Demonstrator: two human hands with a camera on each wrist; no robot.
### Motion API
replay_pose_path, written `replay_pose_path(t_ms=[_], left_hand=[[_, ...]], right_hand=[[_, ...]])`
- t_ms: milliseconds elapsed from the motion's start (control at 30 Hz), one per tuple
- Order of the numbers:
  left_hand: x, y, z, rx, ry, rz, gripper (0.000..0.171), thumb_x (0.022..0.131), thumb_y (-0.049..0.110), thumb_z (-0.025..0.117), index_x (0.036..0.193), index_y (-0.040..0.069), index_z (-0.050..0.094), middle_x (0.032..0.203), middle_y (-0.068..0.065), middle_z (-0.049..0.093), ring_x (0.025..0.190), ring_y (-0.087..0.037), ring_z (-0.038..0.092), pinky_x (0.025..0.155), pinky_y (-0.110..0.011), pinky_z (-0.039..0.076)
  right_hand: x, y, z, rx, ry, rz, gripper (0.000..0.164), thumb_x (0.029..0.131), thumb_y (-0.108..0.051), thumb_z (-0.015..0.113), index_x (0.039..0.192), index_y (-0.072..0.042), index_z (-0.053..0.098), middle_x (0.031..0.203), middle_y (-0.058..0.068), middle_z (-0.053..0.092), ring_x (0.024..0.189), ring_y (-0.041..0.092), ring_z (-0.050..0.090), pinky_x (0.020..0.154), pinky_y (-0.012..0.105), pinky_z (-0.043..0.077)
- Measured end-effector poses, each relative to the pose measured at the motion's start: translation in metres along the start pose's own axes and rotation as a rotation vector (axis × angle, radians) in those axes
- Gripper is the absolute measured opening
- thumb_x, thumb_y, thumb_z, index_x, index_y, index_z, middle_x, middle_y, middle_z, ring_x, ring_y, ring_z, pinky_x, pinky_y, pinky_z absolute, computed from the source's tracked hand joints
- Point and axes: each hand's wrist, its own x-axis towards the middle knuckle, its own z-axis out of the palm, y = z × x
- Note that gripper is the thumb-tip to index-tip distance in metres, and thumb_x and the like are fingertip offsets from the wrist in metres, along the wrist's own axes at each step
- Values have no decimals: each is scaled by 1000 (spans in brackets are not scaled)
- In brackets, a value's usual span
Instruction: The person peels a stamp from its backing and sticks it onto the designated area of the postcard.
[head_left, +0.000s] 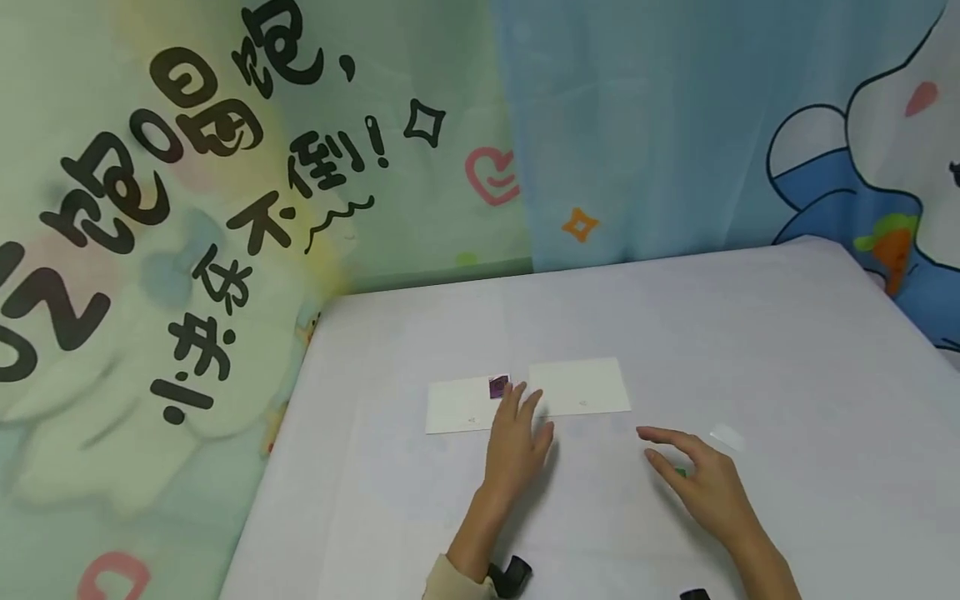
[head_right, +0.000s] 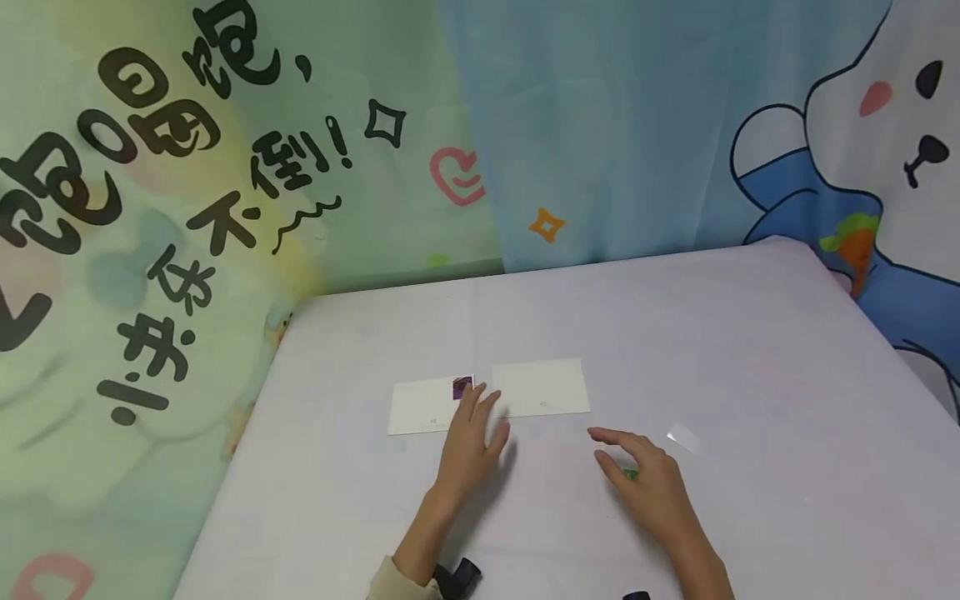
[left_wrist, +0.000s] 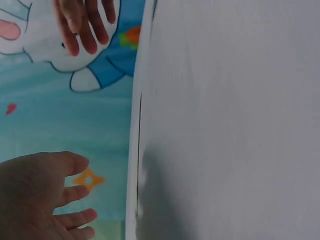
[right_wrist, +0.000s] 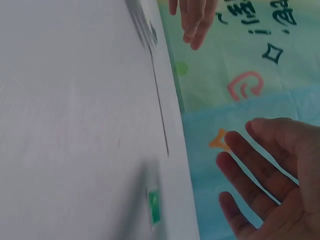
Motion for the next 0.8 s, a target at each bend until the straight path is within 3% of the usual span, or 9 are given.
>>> replay_pose_path(t_ms=[133,200,267,333,500,633,800], left_hand=[[0,9,12,41,-116,11,53,90,31,59,135,7,44,141,-12,38,133,-27,29,103,-39,31],[-2,9,17,63,-166,11,57,90,34,58,137,7,41,143,-12,36,134,-27,28,103,-39,31],[-4,9,21,81,-196,19,59,91,35,57,139,6,39,144,-13,34,134,-28,27,102,-40,31],[-5,8,23,98,-212,35,61,91,37,56,140,6,36,146,-14,30,134,-29,26,103,-41,30],[-7,6,29,154,-293,58,64,94,42,48,144,8,30,150,-13,21,137,-30,17,107,-40,21],[-10,3,31,202,-326,70,62,95,44,45,144,8,30,151,-12,19,138,-30,13,109,-40,16],[-13,2,30,201,-319,82,61,95,44,44,144,9,31,151,-10,18,138,-28,12,109,-40,13]], right_hand=[[-9,15,-9,-44,75,6,31,79,-9,72,109,-13,66,107,9,65,102,28,55,85,47,39],[-15,24,-9,-58,116,4,32,75,-7,75,107,-11,67,105,13,66,101,25,54,81,55,36],[-23,32,-7,-70,140,20,34,74,-9,76,107,-11,67,105,13,66,102,16,53,82,56,33],[-30,36,-5,-74,144,54,38,73,-13,77,110,-11,67,107,14,65,105,17,52,83,57,31],[-41,41,-3,-81,88,132,42,78,-22,75,116,-11,63,115,18,60,107,42,49,86,60,28],[-44,45,3,-100,81,123,40,78,-24,75,113,-10,65,113,16,60,106,39,50,87,58,27],[-45,49,8,-127,116,66,38,73,-16,78,108,-6,67,107,16,63,103,37,51,85,58,28]])
